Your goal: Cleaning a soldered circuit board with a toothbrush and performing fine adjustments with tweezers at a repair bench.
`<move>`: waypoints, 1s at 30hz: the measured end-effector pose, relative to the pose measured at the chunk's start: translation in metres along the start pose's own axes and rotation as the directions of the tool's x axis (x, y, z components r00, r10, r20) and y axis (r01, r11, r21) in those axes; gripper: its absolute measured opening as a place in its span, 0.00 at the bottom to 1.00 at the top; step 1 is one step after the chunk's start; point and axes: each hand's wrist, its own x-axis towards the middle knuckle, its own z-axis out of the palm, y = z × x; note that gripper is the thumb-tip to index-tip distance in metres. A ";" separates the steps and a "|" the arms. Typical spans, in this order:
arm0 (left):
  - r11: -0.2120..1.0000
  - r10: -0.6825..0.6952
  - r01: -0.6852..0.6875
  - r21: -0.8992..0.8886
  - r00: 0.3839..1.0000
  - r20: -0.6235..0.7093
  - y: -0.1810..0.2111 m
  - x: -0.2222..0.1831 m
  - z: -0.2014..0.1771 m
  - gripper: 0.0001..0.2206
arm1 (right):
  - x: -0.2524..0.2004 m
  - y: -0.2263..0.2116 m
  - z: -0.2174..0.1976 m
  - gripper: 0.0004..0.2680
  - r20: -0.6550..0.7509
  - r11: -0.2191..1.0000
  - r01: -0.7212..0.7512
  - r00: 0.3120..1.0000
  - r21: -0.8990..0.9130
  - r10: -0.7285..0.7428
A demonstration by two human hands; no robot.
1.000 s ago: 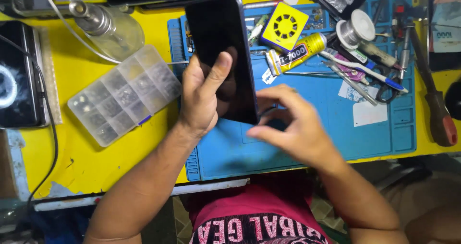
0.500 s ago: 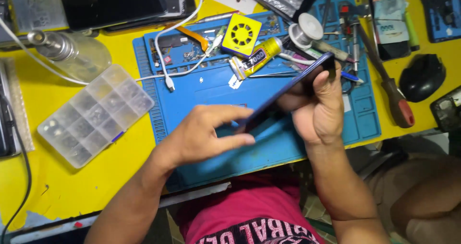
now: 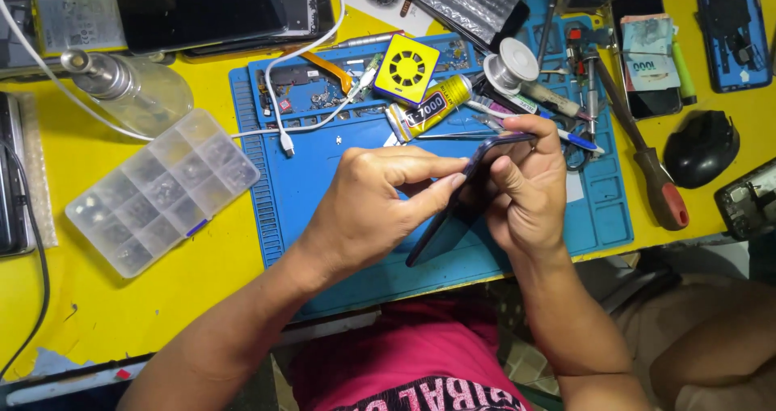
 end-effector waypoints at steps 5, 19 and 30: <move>0.995 0.047 -0.049 0.092 0.999 0.027 0.006 -0.001 -0.009 0.08 | -0.002 -0.014 0.022 0.17 0.020 0.997 -0.027 0.999 -0.073 0.029; 0.980 0.046 -0.042 0.194 0.999 -0.016 0.017 -0.008 -0.011 0.07 | 0.002 -0.018 0.029 0.13 0.070 0.914 0.111 0.993 -0.390 -0.091; 0.992 -0.015 0.011 0.126 0.999 0.034 0.019 -0.001 -0.012 0.08 | 0.001 -0.015 0.032 0.13 0.087 0.840 0.194 0.981 -0.506 -0.175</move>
